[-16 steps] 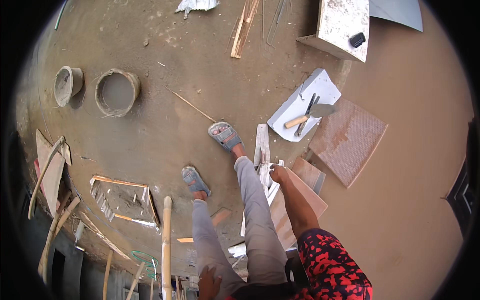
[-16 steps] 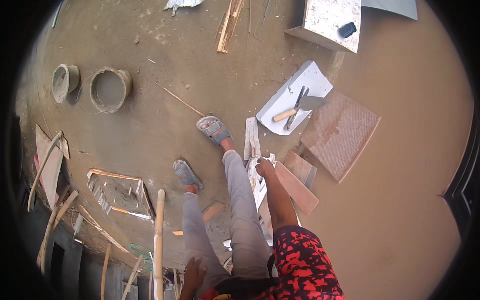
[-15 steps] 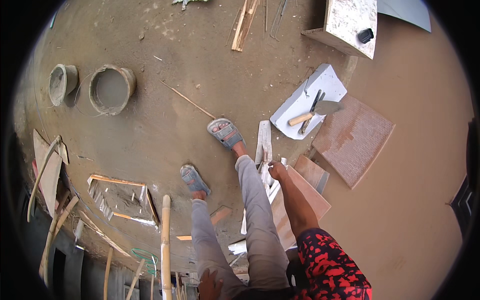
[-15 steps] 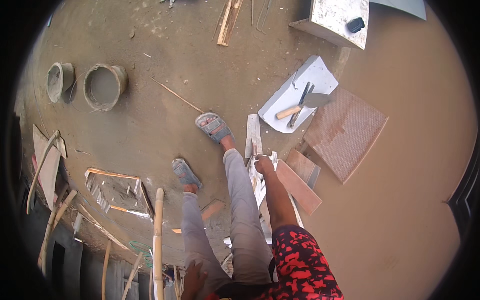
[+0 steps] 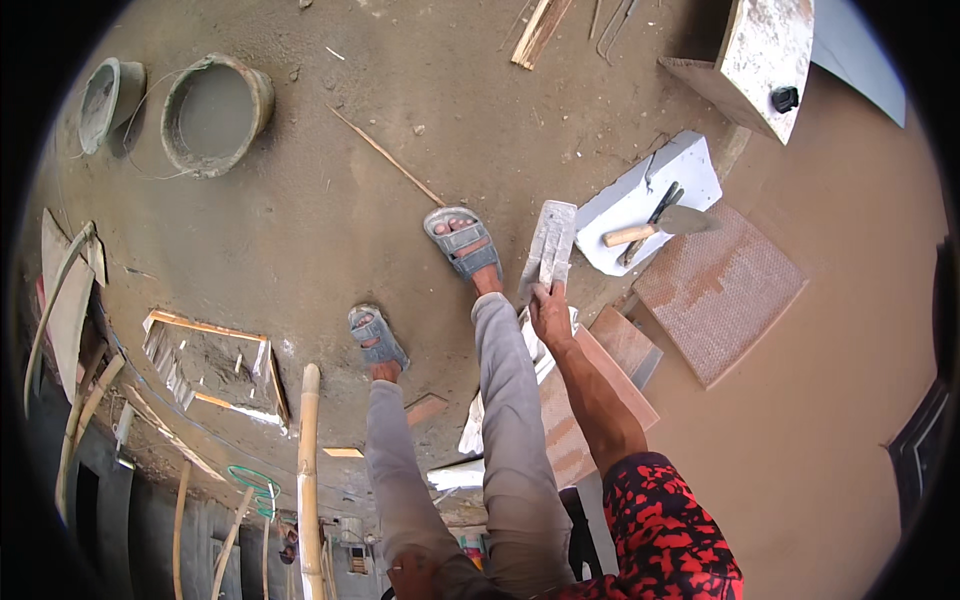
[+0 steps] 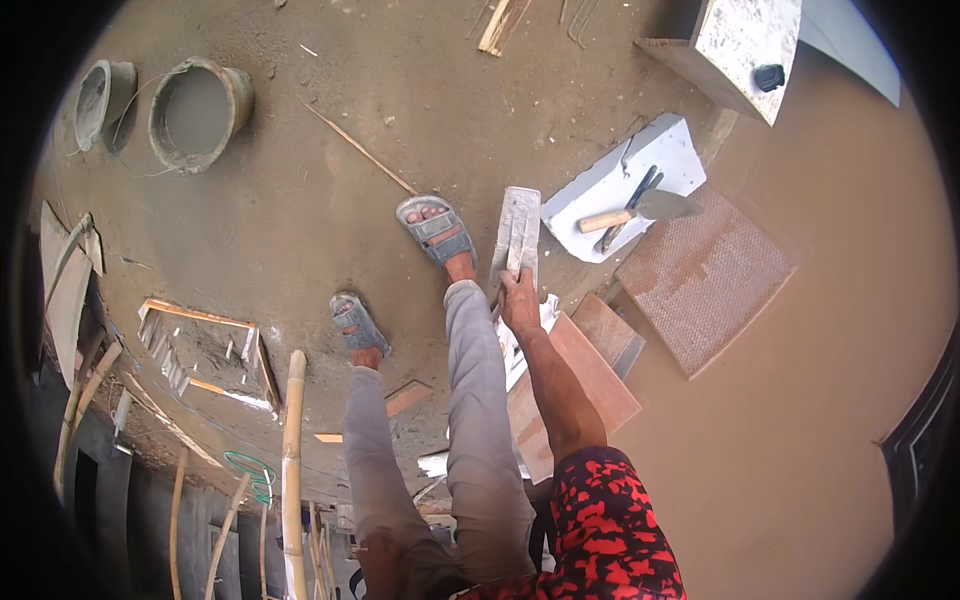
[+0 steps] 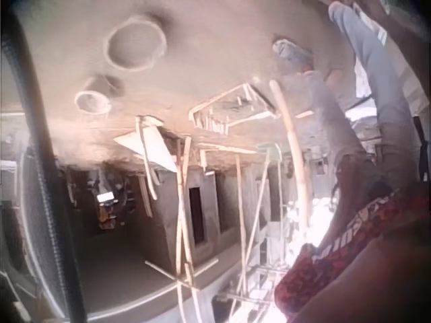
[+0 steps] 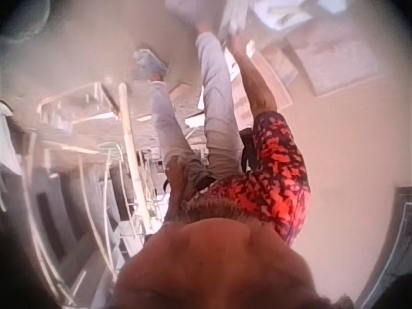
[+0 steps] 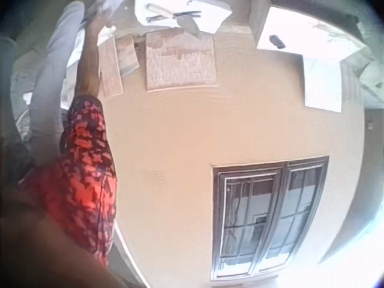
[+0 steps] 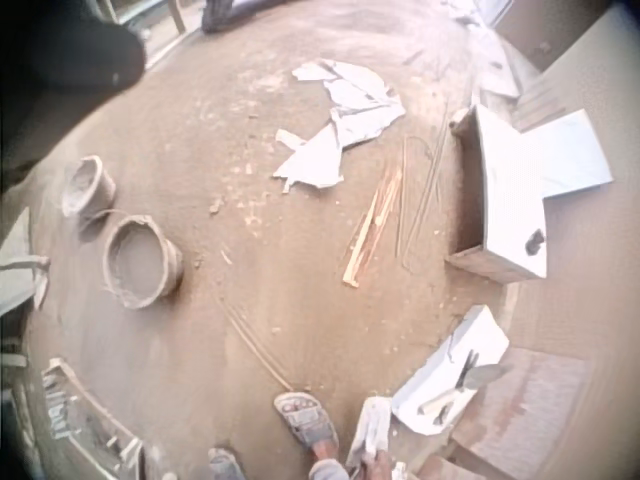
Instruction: The person uses a trowel to smooth and level wet concrete inside a wooden frame on the ground. Another person pours additional concrete into the frame, and the recorder continues to flatten and edge the material with the tool.
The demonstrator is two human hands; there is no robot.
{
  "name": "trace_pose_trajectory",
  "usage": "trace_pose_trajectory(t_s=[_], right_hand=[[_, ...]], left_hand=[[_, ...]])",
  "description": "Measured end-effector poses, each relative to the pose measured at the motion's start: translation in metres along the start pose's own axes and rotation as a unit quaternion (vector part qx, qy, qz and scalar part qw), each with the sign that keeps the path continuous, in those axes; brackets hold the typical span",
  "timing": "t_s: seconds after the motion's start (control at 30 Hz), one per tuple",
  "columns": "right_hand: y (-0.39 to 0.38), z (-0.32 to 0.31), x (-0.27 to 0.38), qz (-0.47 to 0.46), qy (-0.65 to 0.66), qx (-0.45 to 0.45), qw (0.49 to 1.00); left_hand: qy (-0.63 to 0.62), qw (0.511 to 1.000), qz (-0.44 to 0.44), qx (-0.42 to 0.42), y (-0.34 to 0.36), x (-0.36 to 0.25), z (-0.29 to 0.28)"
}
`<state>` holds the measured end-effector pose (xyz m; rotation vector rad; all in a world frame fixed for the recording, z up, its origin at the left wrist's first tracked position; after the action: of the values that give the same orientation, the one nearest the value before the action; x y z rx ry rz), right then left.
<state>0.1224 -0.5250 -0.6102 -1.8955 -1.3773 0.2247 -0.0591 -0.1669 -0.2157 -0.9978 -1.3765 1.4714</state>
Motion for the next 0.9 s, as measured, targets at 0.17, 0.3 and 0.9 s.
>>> trace_pose_trajectory(t_s=[0.17,0.3,0.9], right_hand=[[0.018,-0.131,0.153,-0.167,-0.065,0.036,0.983],[0.0,-0.196,0.253,-0.264,-0.053,0.05,0.962],[-0.151,0.089,0.771,-0.516,-0.407,0.271,0.703]], left_hand=[[-0.144,0.951,0.219,-0.164,-0.055,-0.009,-0.032],[-0.178,0.953,0.189,-0.157,-0.086,0.021,-0.033],[-0.55,0.538,0.638,-0.027,-0.071,0.069,-0.144]])
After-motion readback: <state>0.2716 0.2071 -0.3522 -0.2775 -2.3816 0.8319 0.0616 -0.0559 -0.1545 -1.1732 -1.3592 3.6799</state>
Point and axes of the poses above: each hand's wrist, its own y-axis towards the middle knuckle, its own z-axis out of the palm, x = y × z, the point moved 8 cm from there along y, towards the middle knuckle, and after that the axes turned 9 degrees about -y, right-handed, at the moved point
